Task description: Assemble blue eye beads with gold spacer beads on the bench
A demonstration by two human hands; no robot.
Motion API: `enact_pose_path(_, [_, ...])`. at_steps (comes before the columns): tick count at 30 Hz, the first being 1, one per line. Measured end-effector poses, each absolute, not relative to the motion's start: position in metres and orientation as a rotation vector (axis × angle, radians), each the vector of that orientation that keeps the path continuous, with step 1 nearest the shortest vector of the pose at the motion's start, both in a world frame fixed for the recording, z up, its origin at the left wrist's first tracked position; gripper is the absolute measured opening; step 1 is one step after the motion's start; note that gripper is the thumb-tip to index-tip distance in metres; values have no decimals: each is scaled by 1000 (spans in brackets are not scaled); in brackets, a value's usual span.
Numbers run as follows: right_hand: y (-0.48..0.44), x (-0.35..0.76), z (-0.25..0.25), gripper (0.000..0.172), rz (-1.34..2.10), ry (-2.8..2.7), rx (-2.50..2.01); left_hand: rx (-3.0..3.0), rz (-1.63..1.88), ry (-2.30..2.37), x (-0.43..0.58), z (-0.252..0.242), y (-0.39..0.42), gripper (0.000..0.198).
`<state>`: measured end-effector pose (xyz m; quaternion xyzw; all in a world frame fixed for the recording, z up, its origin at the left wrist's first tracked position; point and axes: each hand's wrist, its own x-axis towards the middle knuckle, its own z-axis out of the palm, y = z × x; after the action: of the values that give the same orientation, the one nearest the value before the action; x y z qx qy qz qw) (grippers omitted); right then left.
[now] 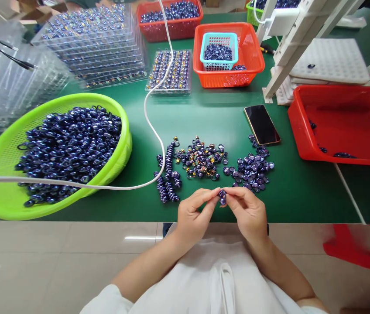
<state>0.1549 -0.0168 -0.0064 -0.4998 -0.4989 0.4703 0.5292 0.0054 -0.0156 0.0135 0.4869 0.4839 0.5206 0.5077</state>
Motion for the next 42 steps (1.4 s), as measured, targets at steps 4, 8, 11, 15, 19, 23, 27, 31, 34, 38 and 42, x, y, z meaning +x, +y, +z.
enact_pose_path(4, [-16,154,-5,12,1186,-1148,-1167,1258,1265,1133,5,14,-15,25])
enact_pose_path(8, [-14,153,-3,10,1283,-1101,-1131,1318,1273,1148,4,14,-13,25])
enact_pose_path(11, [-13,154,-3,14,1388,-1067,-1090,1388,1274,1151,2,14,-13,25])
enact_pose_path(15, [-15,155,-7,13,1508,-1046,-1027,1558,1312,1085,0,13,-13,28])
enact_pose_path(19, [-16,156,-12,15,1573,-1024,-1007,1776,1407,1008,-2,8,-14,32])
enact_pose_path(23, [-16,157,-13,17,1597,-1031,-1046,1858,1411,1024,-4,3,-15,35])
enact_pose_path(27, [-18,157,-8,16,1522,-1084,-1109,1887,1369,1004,-7,3,-13,35])
enact_pose_path(31, [-18,163,-1,14,1307,-1277,-1196,1916,1262,1009,-10,11,-10,31])
enact_pose_path(34, [-17,169,3,13,972,-1535,-1276,1935,1216,1118,-11,17,-11,25])
enact_pose_path(38, [-16,171,4,21,528,-1831,-1177,1886,1160,1176,-5,18,-15,14])
enact_pose_path(42, [-17,169,3,29,320,-1912,-1106,1420,1015,1217,-2,19,-16,9])
